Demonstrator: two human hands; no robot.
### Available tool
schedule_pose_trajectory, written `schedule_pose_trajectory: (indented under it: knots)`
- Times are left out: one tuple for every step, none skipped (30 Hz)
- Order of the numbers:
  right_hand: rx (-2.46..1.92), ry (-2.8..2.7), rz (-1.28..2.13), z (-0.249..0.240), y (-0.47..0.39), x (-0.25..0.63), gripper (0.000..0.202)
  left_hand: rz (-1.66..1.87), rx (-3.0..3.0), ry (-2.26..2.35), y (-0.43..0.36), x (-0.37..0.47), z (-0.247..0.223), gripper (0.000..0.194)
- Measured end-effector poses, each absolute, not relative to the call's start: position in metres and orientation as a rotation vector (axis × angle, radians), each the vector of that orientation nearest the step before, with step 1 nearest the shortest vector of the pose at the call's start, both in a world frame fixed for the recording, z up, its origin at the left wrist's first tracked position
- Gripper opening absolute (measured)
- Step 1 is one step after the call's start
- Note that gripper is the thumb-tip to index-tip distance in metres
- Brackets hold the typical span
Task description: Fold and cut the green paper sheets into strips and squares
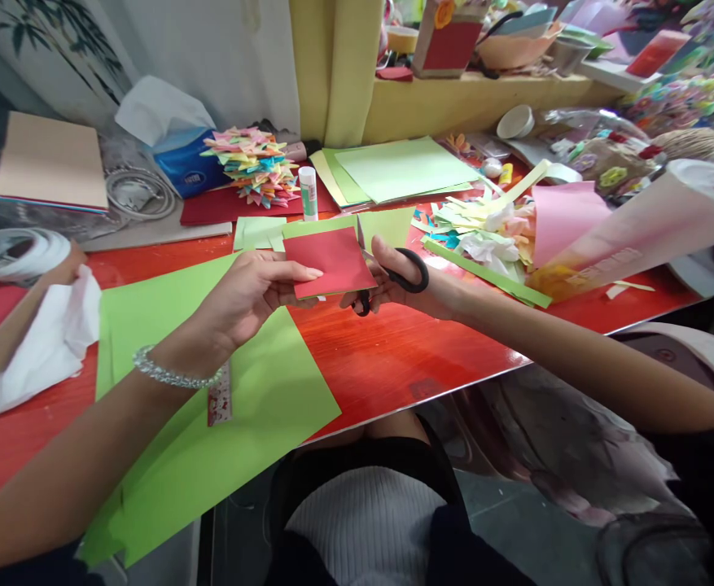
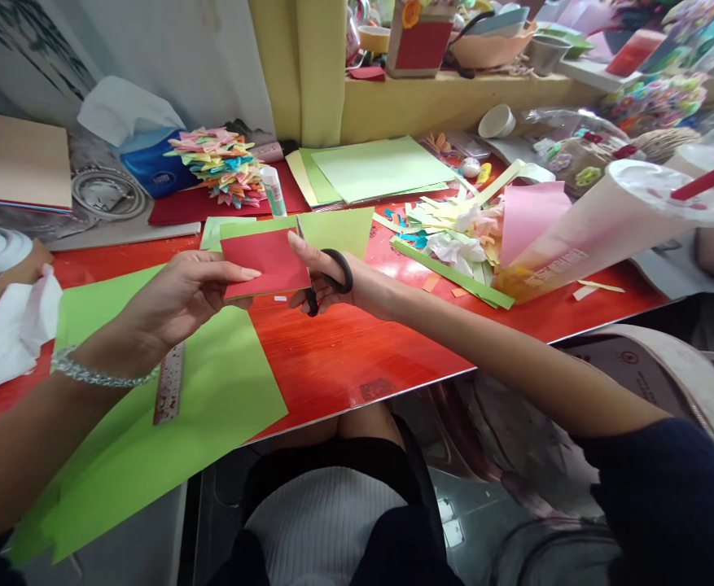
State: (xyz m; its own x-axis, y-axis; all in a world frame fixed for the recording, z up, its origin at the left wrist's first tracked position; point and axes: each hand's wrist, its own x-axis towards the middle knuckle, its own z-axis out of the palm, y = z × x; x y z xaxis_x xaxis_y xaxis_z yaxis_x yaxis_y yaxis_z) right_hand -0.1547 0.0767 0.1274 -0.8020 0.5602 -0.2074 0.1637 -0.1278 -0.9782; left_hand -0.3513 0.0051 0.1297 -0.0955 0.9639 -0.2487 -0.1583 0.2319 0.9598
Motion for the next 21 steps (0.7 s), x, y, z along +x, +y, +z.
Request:
schedule_pose_trajectory:
  knots:
    - [-0.827,-1.872,1.976,0.127,0.076,-0.155,0.07,1.175,0.868,1.29,0.005,-0.351,0.129,0.011]
    - [-0.839,-1.885,1.94,0.126,0.075,-0.154,0.069,1.178,0.866,1.293,0.004,-0.35,0.129,0.012]
    - [-0.849,-1.9,1.902,0.124,0.074,-0.153,0.068,1.18,0.865,1.295,0.004,-0.349,0.128,0.012]
    - [-0.856,-1.918,1.861,0.122,0.074,-0.152,0.067,1.183,0.867,1.299,0.003,-0.348,0.128,0.012]
    - [-0.862,-1.938,1.819,0.119,0.074,-0.151,0.067,1.187,0.877,1.303,0.002,-0.347,0.128,0.011]
    - [-0.868,-1.958,1.779,0.117,0.074,-0.15,0.067,1.192,0.892,1.309,0.002,-0.346,0.127,0.009]
    - [-0.873,-1.975,1.744,0.114,0.074,-0.149,0.068,1.196,0.91,1.315,0.001,-0.346,0.126,0.008]
    - [-0.879,-1.989,1.714,0.111,0.074,-0.148,0.068,1.2,0.925,1.319,0.001,-0.345,0.126,0.007]
    - [-0.887,-1.995,1.687,0.109,0.074,-0.148,0.067,1.203,0.935,1.321,0.001,-0.345,0.125,0.006]
    - [-0.895,-1.994,1.664,0.107,0.074,-0.147,0.066,1.205,0.94,1.322,0.001,-0.344,0.124,0.006]
    - [-0.898,-1.99,1.645,0.106,0.073,-0.147,0.066,1.206,0.941,1.321,0.001,-0.344,0.124,0.006]
    - [-0.9,-1.985,1.626,0.105,0.071,-0.147,0.065,1.205,0.941,1.322,0.001,-0.344,0.123,0.006]
    - [-0.904,-1.981,1.61,0.105,0.07,-0.147,0.064,1.202,0.943,1.323,0.001,-0.343,0.123,0.006]
    - [-0.906,-1.978,1.597,0.105,0.069,-0.147,0.064,1.2,0.944,1.326,0.001,-0.343,0.122,0.007]
    - [-0.907,-1.977,1.589,0.104,0.067,-0.147,0.064,1.196,0.945,1.328,0.001,-0.343,0.122,0.008]
    - [-0.908,-1.977,1.583,0.104,0.066,-0.147,0.063,1.191,0.945,1.33,0.001,-0.342,0.122,0.009]
    - [-0.913,-1.974,1.579,0.104,0.065,-0.147,0.063,1.187,0.944,1.331,0.001,-0.342,0.122,0.01]
    - [-0.922,-1.966,1.577,0.103,0.065,-0.147,0.062,1.185,0.942,1.331,0.001,-0.342,0.122,0.01]
    - [-0.933,-1.955,1.577,0.102,0.064,-0.147,0.061,1.185,0.94,1.33,0.001,-0.341,0.122,0.01]
    - [-0.945,-1.942,1.576,0.101,0.064,-0.147,0.06,1.184,0.937,1.327,0.001,-0.341,0.122,0.01]
    - [-0.957,-1.928,1.575,0.1,0.064,-0.147,0.059,1.186,0.933,1.324,0.001,-0.341,0.122,0.01]
